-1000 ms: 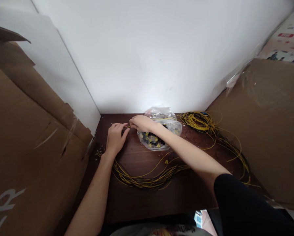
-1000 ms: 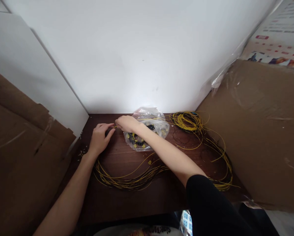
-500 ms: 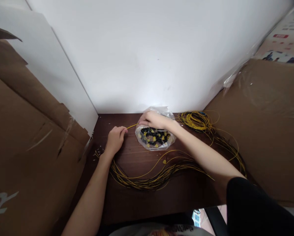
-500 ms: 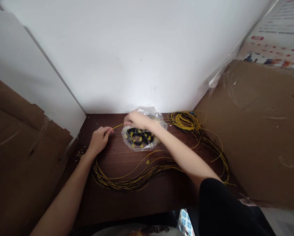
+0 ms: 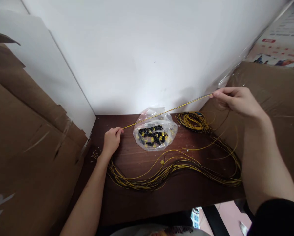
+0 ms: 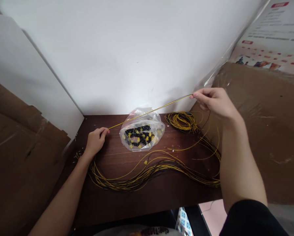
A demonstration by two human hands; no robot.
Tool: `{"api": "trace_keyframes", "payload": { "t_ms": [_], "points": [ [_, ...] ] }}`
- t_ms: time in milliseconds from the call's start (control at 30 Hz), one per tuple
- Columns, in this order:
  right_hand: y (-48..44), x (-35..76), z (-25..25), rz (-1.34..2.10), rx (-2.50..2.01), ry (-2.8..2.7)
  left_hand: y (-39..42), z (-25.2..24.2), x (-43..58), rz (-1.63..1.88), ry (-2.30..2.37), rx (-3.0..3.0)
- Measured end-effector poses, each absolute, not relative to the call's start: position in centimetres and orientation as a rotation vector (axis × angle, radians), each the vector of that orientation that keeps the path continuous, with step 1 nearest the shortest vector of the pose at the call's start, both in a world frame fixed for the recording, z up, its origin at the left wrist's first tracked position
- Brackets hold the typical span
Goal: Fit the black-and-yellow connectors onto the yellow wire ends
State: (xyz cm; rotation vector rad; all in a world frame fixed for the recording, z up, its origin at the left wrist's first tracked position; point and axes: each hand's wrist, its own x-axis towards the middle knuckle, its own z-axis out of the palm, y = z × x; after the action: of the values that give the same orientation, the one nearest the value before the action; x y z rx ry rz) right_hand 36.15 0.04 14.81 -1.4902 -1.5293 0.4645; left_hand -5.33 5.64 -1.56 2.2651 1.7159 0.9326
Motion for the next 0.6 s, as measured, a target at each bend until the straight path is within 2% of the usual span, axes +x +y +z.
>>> {"api": "trace_keyframes", "payload": {
  "t_ms": [167,433,600],
  "points": [
    [-0.6,37.8,11.7,0.677,-1.532,-1.269,5.8,-1.6,-5.4,0.982,1.774,2.207],
    [-0.1,37.2,4.1,0.273,-2.016,-1.438,5.8,-1.3,-5.4,0.993,1.853,2.149],
    [0.9,36.3,1.9,0.287,-1.861,-1.22,5.7,-1.1,-5.6,1.054,1.858,2.069]
  ]
}}
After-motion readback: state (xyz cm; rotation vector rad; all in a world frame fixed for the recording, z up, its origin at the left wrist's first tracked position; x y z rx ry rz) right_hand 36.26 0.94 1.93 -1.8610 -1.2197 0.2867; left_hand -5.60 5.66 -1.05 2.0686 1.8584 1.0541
